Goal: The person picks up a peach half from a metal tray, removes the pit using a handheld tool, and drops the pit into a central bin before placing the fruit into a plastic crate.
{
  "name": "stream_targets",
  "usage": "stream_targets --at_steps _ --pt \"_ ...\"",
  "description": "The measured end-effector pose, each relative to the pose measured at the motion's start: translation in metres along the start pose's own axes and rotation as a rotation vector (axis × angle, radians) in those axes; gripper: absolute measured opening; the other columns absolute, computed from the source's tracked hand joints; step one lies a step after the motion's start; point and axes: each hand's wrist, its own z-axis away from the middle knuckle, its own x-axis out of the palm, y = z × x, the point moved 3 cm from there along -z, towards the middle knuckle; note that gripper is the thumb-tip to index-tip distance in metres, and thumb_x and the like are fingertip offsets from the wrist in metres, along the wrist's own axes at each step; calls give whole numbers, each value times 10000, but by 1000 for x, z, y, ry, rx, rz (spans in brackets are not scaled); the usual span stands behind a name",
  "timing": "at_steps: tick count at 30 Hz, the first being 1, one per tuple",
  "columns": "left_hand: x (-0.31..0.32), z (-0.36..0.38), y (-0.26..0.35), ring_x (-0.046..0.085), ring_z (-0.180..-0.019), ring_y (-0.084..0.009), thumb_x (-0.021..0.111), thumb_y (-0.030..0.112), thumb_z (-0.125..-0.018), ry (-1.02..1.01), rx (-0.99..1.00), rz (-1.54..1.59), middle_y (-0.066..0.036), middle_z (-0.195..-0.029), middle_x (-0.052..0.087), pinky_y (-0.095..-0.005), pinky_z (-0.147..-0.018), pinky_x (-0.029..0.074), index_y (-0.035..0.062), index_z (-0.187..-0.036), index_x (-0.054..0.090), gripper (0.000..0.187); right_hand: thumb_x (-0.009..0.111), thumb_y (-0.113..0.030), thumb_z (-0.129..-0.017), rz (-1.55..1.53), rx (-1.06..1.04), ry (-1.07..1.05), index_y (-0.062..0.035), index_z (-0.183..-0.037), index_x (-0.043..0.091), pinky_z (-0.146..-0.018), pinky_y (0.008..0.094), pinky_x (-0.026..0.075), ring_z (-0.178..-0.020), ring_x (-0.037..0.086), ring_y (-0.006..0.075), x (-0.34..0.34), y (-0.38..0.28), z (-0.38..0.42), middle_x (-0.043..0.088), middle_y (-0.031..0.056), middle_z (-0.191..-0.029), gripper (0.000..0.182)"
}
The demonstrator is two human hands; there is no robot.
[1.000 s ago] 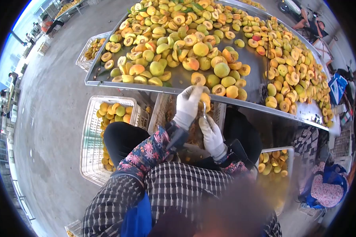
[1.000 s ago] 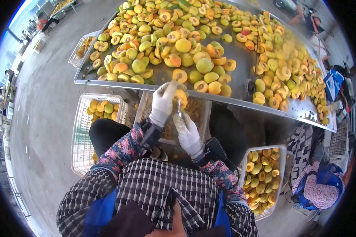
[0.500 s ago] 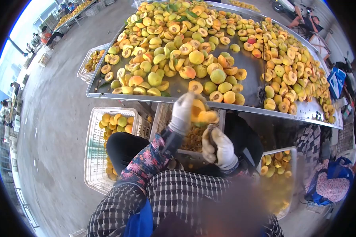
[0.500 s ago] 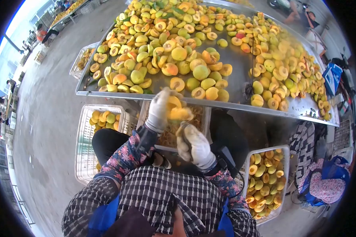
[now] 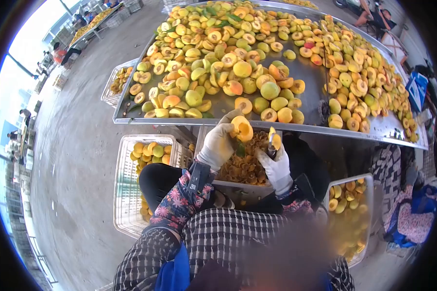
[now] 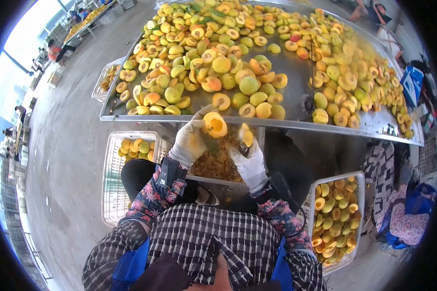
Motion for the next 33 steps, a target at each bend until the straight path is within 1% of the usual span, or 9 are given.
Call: stream_targets --at_steps 7,15,18,19,20,24,26,29,33 --pt "10 0 -19 567 -1105 -210 519 14 -872 -45 36 -177 -97 -1204 568 -370 -927 499 70 -1358 438 496 700 -101 -858 318 -61 -138 31 -1148 600 -831 264 497 -935 628 124 23 -29 -24 685 58 -1030 334" --pt "-4 -1 -20 580 -1086 -231 573 73 -859 -34 -16 -56 -113 -1199 578 -394 -937 502 62 -1366 441 524 676 -139 -877 -388 315 -68 -23 -945 677 -502 189 350 -510 467 47 4 -33 -19 565 -48 -650 135" --pt "-15 7 6 579 -1086 -237 577 109 -848 67 54 -188 -124 -1192 576 -409 -943 495 43 -1356 445 529 692 -315 -864 289 88 -46 -10 -1110 600 -687 278 472 -748 613 164 -18 -16 -25 652 93 -858 403" --pt "-17 12 22 580 -1083 -234 558 108 -841 98 132 -324 -124 -1183 574 -394 -920 506 26 -1341 456 516 699 -375 -851 577 -105 -58 -3 -1185 566 -791 319 497 -886 650 220 -21 -11 -26 673 154 -979 517" --pt "-21 20 40 581 -1079 -230 539 106 -834 128 206 -457 -123 -1175 571 -378 -897 517 9 -1326 467 506 697 -436 -833 815 134 -109 4 -1282 492 -943 356 442 -1101 594 287 -32 4 -24 619 226 -1160 662" --pt "-32 75 132 603 -972 -152 570 66 -858 423 558 -1153 -79 -1155 601 -261 -834 507 24 -1266 561 410 528 -372 -964 484 203 -193 -72 -1296 515 -849 317 466 -958 621 252 -27 17 -19 647 151 -1061 447" --pt "-76 98 179 573 -1066 -198 597 31 -803 591 597 -1527 -109 -1201 589 -309 -916 465 91 -1223 605 424 491 -359 -987 450 202 -232 -88 -1277 539 -785 304 473 -880 616 222 -27 19 -20 650 113 -1012 400" --pt "-76 130 198 534 -1152 -299 672 85 -787 1263 685 -2445 -157 -1229 562 -374 -991 423 132 -1254 581 479 458 -410 -991 417 331 -262 -80 -1234 576 -701 306 464 -790 584 190 -20 -3 -16 645 66 -889 426" --pt "-65 95 169 527 -1166 -291 714 124 -790 607 730 -1764 -152 -1236 569 -381 -1001 413 108 -1258 574 489 424 -457 -987 527 371 -225 -67 -1139 640 -672 323 456 -734 592 189 -24 12 -19 641 71 -786 471"
